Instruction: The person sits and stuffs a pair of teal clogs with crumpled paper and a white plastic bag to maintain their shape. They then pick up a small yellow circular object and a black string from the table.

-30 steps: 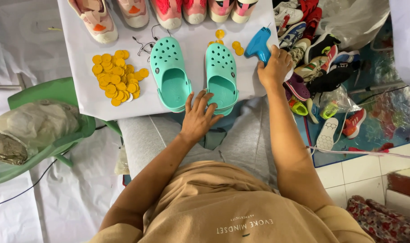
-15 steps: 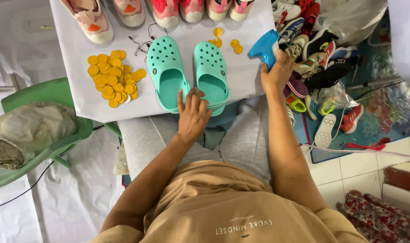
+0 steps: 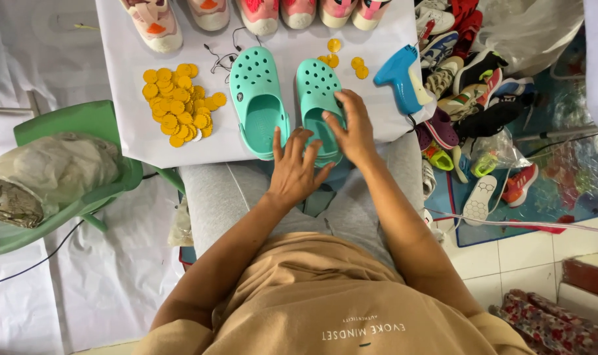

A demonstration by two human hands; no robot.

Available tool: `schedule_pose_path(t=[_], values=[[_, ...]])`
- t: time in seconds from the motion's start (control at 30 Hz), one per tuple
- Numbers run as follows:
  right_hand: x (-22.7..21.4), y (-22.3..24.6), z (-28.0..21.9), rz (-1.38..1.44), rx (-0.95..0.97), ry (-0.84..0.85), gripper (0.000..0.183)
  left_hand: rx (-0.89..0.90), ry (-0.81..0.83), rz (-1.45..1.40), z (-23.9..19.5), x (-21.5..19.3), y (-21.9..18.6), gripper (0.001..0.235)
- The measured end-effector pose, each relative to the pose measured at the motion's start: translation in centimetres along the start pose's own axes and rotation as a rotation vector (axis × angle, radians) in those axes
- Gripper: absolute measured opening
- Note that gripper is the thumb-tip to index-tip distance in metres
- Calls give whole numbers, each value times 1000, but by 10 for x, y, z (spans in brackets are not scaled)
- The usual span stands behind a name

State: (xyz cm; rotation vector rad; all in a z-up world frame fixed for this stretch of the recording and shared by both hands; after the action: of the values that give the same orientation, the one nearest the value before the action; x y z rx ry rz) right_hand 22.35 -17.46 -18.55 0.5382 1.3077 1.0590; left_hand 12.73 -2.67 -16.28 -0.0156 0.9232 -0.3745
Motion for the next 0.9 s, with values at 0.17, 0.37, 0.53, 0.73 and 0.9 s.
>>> schedule_pose_path(t=[0.17,0.37,0.53,0.73,0.9], values=[[-6,18,-6,44,67,69,62,-139,78,154,4,-14,34,49],[-1,32,-8,87,24,66,65,-104,212,253,-30,15,53,39],[-3,37,-13,112,7,27,65,-26,154,65,-28,-7,47,24],[1,36,-12,100,-5,23,63,-154,147,-150,3,-23,74,25],[3,30,-11,143,-2,-13,63,-282,-77,-103,50,-4,145,14]])
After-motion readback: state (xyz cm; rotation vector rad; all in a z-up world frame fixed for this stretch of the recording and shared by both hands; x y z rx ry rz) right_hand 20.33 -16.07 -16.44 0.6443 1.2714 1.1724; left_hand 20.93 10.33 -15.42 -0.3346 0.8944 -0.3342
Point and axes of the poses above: each hand's wrist, its own z-axis towards the middle knuckle, its own x-axis out of the palm, y = z × x, the point moved 4 cm from there along z, towards the middle knuckle, and after that the axes turned 14 degrees about z, right-handed, at the moved point
